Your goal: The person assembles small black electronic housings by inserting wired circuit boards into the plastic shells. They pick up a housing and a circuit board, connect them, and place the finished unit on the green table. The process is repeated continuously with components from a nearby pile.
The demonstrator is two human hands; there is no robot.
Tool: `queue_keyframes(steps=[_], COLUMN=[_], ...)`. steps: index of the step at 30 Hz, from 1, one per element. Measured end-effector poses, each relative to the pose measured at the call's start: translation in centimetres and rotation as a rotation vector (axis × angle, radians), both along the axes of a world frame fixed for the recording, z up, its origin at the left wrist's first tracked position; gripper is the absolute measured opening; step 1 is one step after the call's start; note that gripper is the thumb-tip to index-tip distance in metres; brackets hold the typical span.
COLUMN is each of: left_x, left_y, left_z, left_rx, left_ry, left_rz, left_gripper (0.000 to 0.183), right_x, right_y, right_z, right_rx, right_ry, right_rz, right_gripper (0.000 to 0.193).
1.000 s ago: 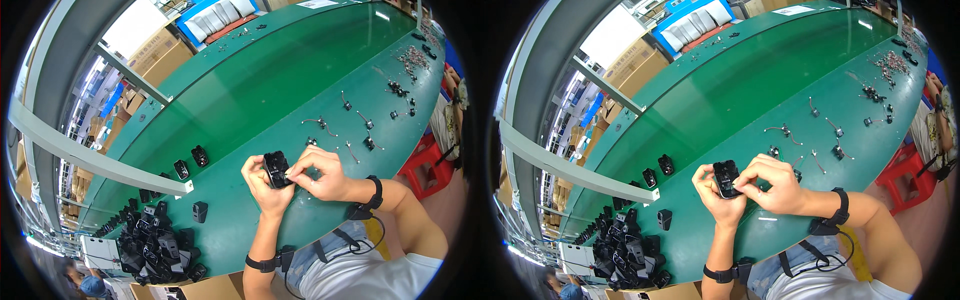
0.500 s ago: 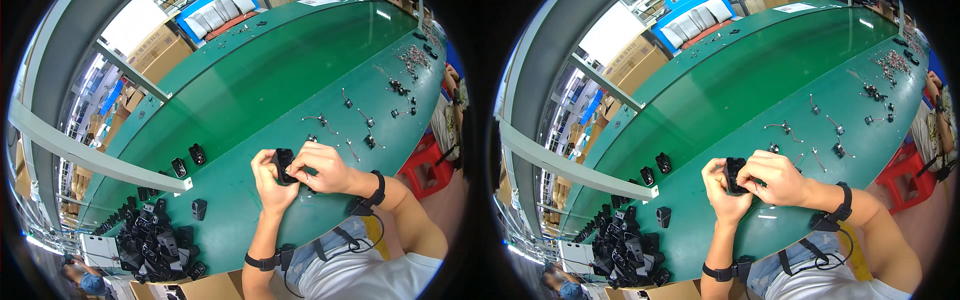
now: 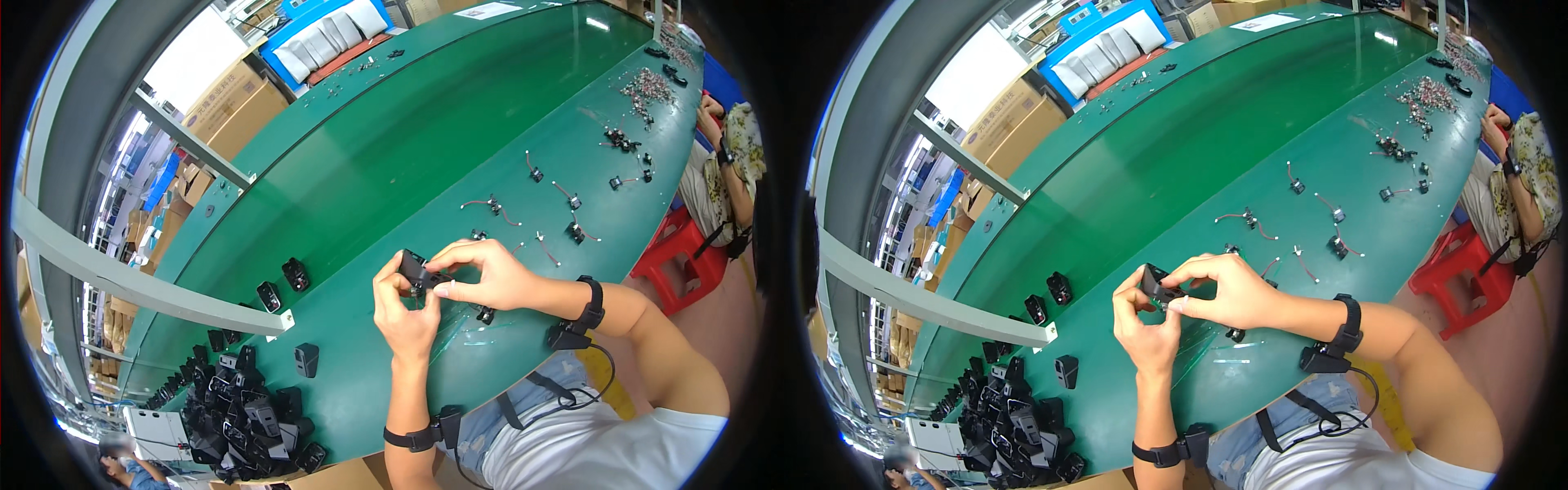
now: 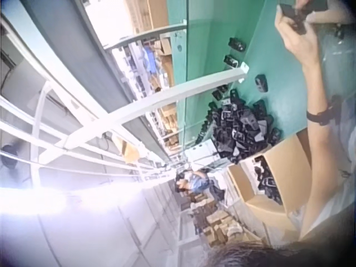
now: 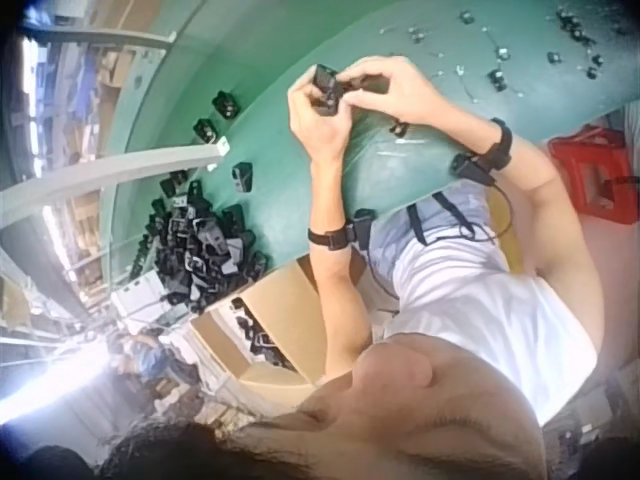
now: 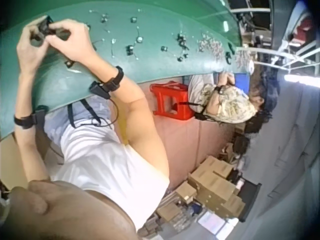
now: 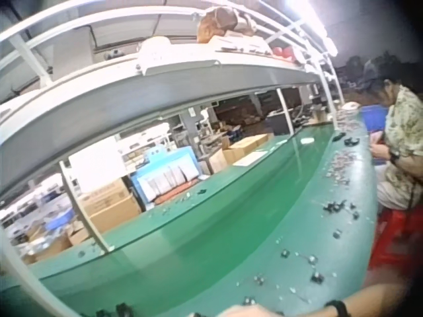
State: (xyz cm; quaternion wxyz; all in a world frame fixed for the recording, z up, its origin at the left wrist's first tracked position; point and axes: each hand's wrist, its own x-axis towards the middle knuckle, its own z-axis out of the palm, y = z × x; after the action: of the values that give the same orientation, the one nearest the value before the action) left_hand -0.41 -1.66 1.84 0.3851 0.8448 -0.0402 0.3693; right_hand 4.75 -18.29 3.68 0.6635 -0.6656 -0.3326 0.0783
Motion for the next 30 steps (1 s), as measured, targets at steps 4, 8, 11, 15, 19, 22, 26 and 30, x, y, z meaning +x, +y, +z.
queue_keyframes(steps=[4, 8, 11, 15, 19, 22, 26, 30], left_x=[0.2, 0.5, 0.0, -0.1, -1.0, -2.0, -4.1, -5.8], left_y=[-0.4, 0.0, -0.3, 0.2, 1.9, 3.4, 5.1, 5.5], left_z=[0.0, 0.1, 0.8, 1.2, 1.1, 2.0, 3.1, 2.4], left_rx=[-0.056, 0.13, 0.105, 0.001, -0.005, 0.05, 0.033, 0.007], left_ry=[-0.055, -0.109, -0.069, 0.014, 0.083, 0.034, -0.018, -0.016], left_rz=[-0.034, -0.035, -0.041, -0.08, -0.072, -0.018, 0.025, 0.032], left_gripper=[0.04, 0.053, 0.048, 0.046, 0.051, 0.052, 0.053, 0.053], right_x=[0.6, 1.0, 1.7, 2.4, 2.6, 3.0, 0.9, -0.6], right_y=[-0.3, -0.4, -0.8, -0.7, 0.9, 2.7, 5.0, 5.6], right_z=[-0.7, -0.7, -1.2, -2.9, -1.6, -0.2, 1.8, 1.6], right_rx=[0.101, 0.199, 0.271, 0.316, 0.187, 0.117, 0.161, 0.122], right_ry=[0.202, 0.442, 0.732, 0.896, 0.934, 0.911, 0.944, 0.921], right_rz=[0.103, 0.201, 0.365, 0.432, 0.41, 0.458, 0.53, 0.569], right_gripper=[0.031, 0.03, 0.028, 0.02, 0.012, 0.01, 0.01, 0.012])
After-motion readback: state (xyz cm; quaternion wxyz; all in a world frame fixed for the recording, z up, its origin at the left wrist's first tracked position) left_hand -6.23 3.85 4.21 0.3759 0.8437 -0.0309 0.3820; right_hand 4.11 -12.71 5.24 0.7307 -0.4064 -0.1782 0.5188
